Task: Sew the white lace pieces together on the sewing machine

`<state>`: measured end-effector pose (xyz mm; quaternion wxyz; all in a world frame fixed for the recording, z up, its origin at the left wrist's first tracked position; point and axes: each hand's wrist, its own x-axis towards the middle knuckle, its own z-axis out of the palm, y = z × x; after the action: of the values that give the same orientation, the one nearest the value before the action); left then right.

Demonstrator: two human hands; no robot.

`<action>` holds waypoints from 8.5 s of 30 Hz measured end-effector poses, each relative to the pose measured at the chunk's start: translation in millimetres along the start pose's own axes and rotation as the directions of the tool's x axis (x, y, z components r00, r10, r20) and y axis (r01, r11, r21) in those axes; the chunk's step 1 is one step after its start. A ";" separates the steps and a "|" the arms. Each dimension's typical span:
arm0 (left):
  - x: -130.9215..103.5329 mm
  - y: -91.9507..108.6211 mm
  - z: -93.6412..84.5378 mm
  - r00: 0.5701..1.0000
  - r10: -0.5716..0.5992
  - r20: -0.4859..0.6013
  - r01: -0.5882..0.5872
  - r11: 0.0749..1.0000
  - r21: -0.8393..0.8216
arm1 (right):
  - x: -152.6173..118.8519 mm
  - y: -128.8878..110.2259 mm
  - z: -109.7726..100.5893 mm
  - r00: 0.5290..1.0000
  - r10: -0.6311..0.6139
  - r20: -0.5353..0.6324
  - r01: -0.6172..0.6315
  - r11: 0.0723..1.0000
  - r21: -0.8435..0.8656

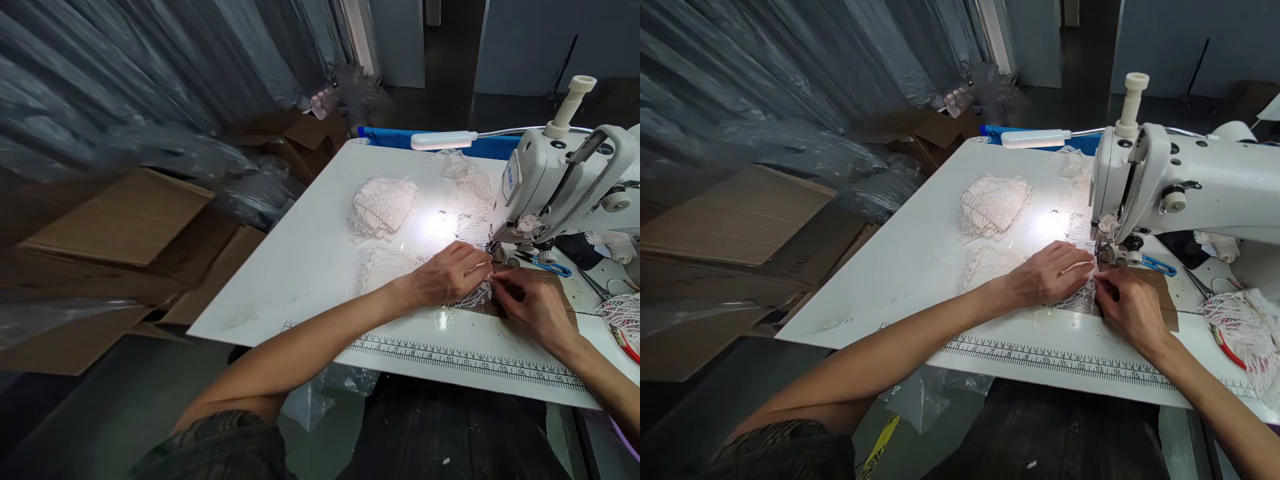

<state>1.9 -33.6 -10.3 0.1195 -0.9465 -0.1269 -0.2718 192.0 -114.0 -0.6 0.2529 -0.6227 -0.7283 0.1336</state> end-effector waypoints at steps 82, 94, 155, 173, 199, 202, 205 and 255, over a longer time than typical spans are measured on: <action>-7.8 -4.2 8.4 0.993 -0.040 0.107 0.043 0.999 -0.021 | 8.5 37.3 -8.8 0.824 -0.557 0.108 0.565 0.789 -0.243; -6.3 -4.4 4.9 0.973 -0.083 0.217 0.091 0.995 -0.029 | 7.2 35.3 -3.5 0.829 -0.549 0.108 0.556 0.786 -0.268; -4.8 -15.7 8.4 0.964 -0.004 0.266 0.023 0.997 -0.068 | 1.5 23.0 4.4 0.885 -0.453 0.105 0.460 0.823 -0.332; -5.8 -14.7 7.1 0.964 -0.018 0.264 0.039 0.996 -0.077 | 4.0 11.5 2.1 0.893 -0.433 0.122 0.445 0.815 -0.370; -7.3 -14.6 12.7 0.988 -0.054 0.145 0.068 0.993 -0.095 | 3.9 12.8 1.2 0.908 -0.414 0.068 0.416 0.870 -0.264; -6.1 -13.6 11.3 0.984 -0.078 0.162 0.095 0.991 -0.097 | 4.1 17.1 0.1 0.920 -0.379 0.097 0.391 0.885 -0.253; -4.8 -12.8 9.7 0.980 -0.096 0.174 0.115 0.988 -0.106 | 4.5 20.2 0.2 0.923 -0.369 0.106 0.384 0.889 -0.248; 1.0 -24.9 3.8 0.952 -0.300 0.063 0.301 0.953 -0.019 | 12.0 36.5 -8.4 0.986 -0.117 -0.117 0.098 0.983 -0.156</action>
<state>-3.1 -8.9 -8.9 0.0593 -0.9254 -0.2690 -0.2604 226.0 -96.4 -9.7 0.2578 -0.6067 -0.7516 0.0252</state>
